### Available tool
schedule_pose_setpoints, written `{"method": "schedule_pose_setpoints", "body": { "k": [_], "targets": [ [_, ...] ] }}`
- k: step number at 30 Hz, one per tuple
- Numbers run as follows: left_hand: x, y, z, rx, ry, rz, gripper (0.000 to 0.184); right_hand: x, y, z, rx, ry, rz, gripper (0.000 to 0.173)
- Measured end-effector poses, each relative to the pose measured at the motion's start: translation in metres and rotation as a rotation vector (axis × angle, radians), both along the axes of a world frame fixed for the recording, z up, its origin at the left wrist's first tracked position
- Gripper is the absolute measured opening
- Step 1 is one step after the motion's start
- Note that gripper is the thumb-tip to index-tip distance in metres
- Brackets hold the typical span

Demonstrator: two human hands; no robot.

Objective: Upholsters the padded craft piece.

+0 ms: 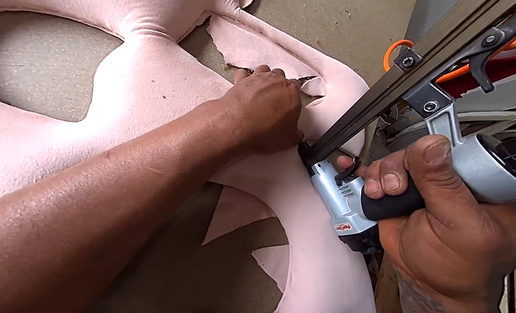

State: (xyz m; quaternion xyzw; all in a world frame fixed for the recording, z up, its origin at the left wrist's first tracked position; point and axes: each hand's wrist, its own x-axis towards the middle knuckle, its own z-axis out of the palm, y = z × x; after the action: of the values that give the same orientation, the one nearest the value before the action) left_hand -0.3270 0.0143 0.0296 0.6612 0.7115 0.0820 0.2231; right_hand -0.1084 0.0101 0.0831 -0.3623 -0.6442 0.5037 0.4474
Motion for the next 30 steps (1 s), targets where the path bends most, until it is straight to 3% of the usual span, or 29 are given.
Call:
{"method": "schedule_pose_setpoints", "body": {
  "k": [24,30],
  "targets": [
    [0.002,0.002,0.004,0.025,-0.080,0.029,0.042,-0.021,-0.014,-0.002,0.042,-0.008,-0.090,0.014],
    [0.000,-0.001,0.001,0.054,-0.096,0.056,0.047,-0.016,-0.008,-0.002,0.029,-0.010,-0.072,0.016]
  ]
}}
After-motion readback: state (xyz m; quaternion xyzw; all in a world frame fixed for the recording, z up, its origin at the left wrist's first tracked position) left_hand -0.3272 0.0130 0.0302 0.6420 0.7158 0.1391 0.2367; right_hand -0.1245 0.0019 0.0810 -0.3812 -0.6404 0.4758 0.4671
